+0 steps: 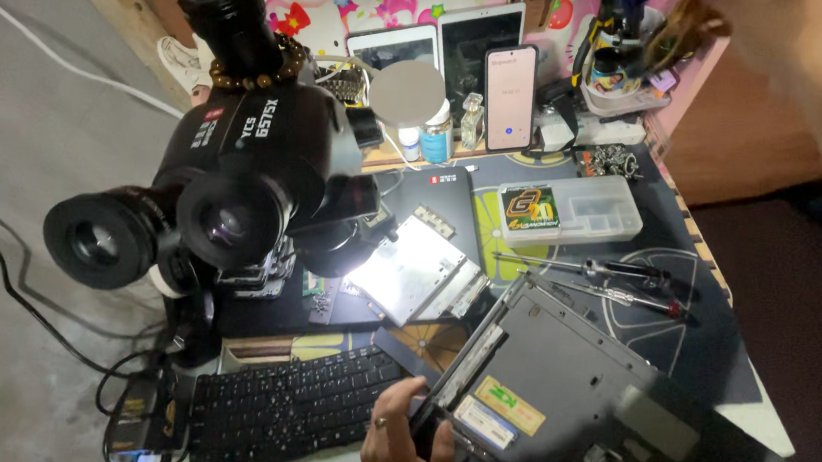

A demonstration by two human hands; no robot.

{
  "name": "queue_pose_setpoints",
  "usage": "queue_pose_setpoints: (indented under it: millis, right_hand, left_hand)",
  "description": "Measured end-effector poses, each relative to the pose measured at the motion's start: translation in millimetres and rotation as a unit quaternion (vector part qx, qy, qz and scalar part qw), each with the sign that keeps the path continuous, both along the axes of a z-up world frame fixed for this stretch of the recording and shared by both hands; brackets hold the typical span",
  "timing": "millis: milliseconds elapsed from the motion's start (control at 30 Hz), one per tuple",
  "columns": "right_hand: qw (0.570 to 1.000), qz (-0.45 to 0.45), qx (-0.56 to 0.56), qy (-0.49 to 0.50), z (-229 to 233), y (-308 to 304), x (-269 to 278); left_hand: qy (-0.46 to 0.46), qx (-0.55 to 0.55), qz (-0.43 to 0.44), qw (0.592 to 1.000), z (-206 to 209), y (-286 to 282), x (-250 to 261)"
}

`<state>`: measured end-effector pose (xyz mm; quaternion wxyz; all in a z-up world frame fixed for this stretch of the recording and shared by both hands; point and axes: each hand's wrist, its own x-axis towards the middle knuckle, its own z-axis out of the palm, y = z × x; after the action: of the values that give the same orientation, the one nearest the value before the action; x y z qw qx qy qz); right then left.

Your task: The person removes the back cover of a laptop, then uses a screwdriver and pliers to detach and remove the hard drive. The removed hard drive is placed on the table among other components.

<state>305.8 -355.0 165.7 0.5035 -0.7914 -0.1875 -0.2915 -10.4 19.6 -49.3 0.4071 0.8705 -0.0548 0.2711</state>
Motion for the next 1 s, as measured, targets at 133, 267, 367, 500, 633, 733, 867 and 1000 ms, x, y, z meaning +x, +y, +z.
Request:
queue_pose_setpoints:
  millis: [133,267,367,500,633,733,867,1000]
  right_hand:
    - [0.992,0.013,-0.008,0.125,-1,42,-86]
    - [0.957,0.108,-0.009,0.269,-28,81,-170]
    - [0.925,0.195,0.034,0.325,-58,106,-213]
    - [0.892,0.223,0.176,0.352,-95,137,-248]
    - [0.879,0.129,0.3,0.347,-113,161,-277]
    - [0.929,0.122,0.231,0.263,-117,173,-297]
    - [0.938,0.128,0.198,0.256,-118,172,-298]
    - [0.942,0.092,0.161,0.281,-116,164,-296]
  left_hand:
    - [-0.058,0.046,0.003,0.997,46,-7,1]
    - [-0.099,0.009,-0.078,0.992,84,-20,11]
    - [0.046,-0.157,-0.167,0.972,104,-28,12]
    - [0.09,-0.217,-0.216,0.948,120,-37,11]
    - [0.142,-0.271,-0.17,0.937,122,-48,9]
    - [0.135,-0.291,-0.169,0.932,119,-51,7]
    - [0.181,-0.291,-0.191,0.92,114,-47,2]
    - [0.198,-0.286,-0.216,0.912,109,-45,-1]
